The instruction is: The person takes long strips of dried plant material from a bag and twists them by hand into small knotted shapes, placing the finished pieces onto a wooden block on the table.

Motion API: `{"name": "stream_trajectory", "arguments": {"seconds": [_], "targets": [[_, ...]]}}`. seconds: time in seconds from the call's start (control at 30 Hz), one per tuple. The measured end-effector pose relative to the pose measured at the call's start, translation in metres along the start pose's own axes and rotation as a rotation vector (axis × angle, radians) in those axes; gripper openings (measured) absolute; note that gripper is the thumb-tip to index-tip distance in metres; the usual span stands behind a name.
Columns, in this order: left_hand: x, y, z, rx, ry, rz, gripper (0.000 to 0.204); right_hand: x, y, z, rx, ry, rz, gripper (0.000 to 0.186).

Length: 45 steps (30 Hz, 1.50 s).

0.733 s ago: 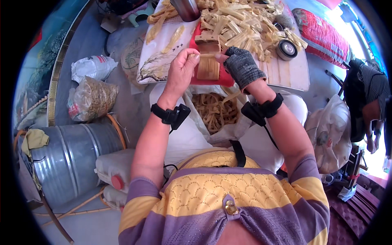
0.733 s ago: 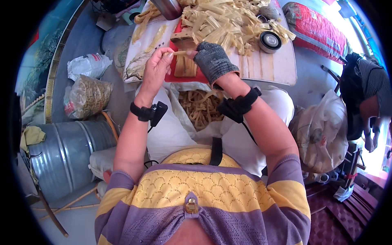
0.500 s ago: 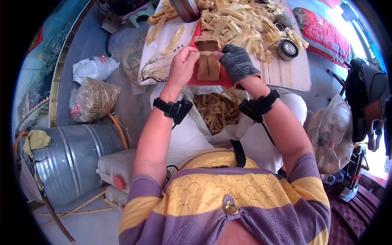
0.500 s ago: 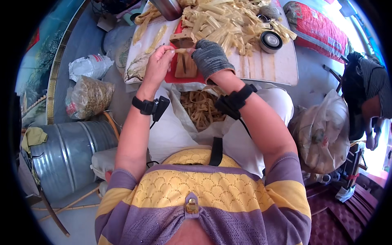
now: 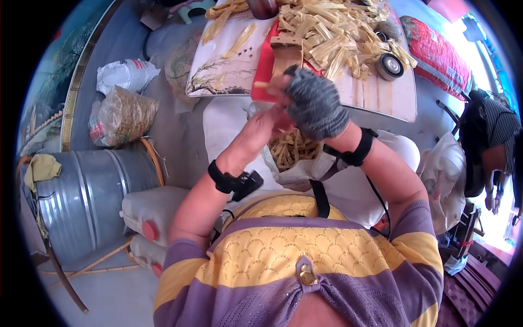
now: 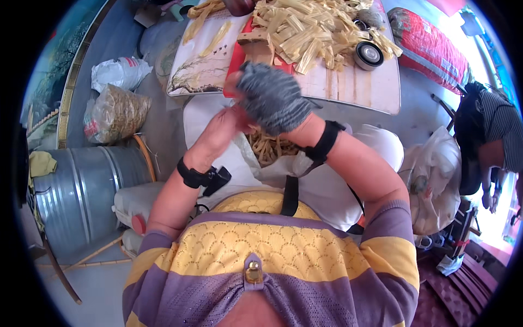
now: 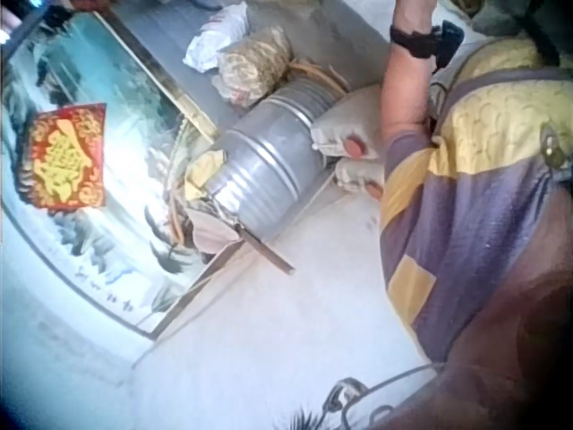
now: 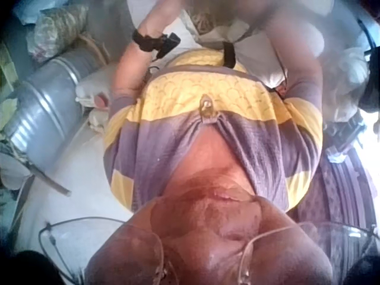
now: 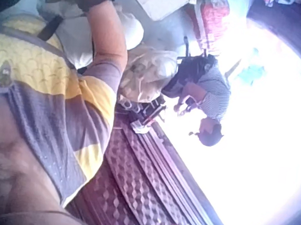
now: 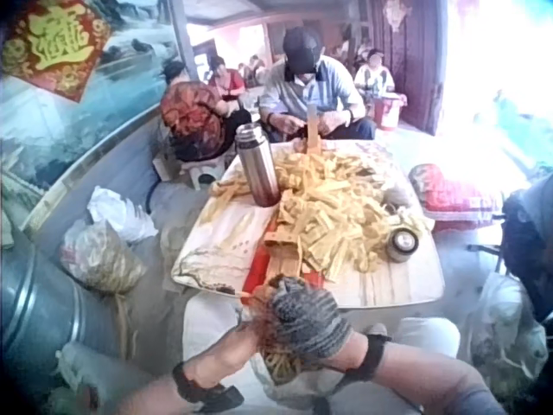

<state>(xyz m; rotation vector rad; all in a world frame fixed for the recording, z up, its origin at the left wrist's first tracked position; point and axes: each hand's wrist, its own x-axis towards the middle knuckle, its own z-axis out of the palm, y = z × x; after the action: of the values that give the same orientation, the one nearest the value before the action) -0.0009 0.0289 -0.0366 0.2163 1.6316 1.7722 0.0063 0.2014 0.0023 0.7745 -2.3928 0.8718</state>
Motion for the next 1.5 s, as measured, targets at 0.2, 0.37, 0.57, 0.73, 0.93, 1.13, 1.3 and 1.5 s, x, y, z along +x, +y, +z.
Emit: {"name": "stream_trajectory", "arguments": {"seconds": [0.2, 0.37, 0.57, 0.73, 0.93, 1.13, 1.3, 1.5], "targets": [[0.007, 0.013, 0.002, -0.573, 0.063, 0.003, 0.036, -0.029, -0.016, 0.026, 0.133, -0.068, 0.084, 0.024], [-0.006, -0.005, 0.0, -0.368, 0.067, -0.096, 0.028, -0.022, -0.023, 0.009, 0.264, -0.02, 0.18, 0.018], [-0.008, 0.008, 0.001, -0.716, -0.005, -0.039, 0.024, -0.031, -0.023, 0.023, 0.143, 0.01, 0.039, 0.012], [-0.012, 0.015, 0.019, -0.506, 0.087, -0.048, 0.029, -0.027, -0.018, 0.027, 0.586, 0.043, 0.208, 0.016], [-0.016, 0.007, 0.019, 0.432, 0.085, 0.226, 0.016, -0.024, -0.011, 0.041, 0.268, 0.137, 0.15, 0.019], [-0.016, 0.019, 0.011, 0.978, 0.503, 0.923, 0.028, -0.01, -0.021, 0.024, 1.381, -0.104, 0.934, 0.02], [-0.016, 0.022, 0.015, 0.848, 0.529, 0.807, 0.023, -0.016, -0.02, 0.022, 0.865, -0.025, 0.533, 0.024], [-0.02, 0.021, 0.01, 0.375, 0.316, 0.485, 0.011, -0.013, -0.022, 0.002, 0.151, -0.236, 0.313, 0.031]]}}
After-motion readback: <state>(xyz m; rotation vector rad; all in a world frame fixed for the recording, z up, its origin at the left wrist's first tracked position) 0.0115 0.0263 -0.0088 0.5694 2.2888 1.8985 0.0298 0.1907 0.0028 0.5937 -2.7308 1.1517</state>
